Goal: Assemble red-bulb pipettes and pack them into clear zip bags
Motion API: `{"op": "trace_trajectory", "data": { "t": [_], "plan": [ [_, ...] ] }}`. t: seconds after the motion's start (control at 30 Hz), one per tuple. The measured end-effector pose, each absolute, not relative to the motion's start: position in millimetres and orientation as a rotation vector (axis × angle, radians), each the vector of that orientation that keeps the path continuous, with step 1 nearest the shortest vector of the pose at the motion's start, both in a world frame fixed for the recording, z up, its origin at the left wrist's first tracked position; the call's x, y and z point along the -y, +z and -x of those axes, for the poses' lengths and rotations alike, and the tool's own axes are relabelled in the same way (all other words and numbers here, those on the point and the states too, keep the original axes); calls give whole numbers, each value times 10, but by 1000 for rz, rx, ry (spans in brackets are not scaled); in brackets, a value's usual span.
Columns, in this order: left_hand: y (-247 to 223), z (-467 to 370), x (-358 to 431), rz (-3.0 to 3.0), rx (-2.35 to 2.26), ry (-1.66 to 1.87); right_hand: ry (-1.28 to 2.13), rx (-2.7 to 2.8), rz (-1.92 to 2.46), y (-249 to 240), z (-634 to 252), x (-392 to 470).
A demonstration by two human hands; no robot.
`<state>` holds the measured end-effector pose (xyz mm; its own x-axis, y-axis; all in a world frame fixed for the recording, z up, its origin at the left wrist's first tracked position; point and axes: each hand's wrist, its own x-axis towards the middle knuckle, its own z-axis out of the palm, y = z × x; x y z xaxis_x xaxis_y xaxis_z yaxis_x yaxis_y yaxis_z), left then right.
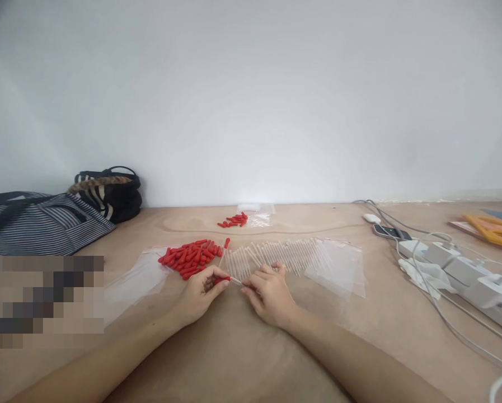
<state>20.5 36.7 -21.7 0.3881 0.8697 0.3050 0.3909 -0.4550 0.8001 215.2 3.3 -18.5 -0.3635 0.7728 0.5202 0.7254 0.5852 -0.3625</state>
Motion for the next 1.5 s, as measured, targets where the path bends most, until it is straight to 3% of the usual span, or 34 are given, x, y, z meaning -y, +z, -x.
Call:
{"op": "trace_trajectory", "data": {
  "t": [0.67, 1.5],
  "plan": [
    [-189, -240, -299, -1818, -960, 984, 110, 2278, 1009, -180, -2193, -33],
    [-121, -251, -317, -1813, -978, 902, -68, 2288, 1117, -122, -2299, -108]
  ]
}}
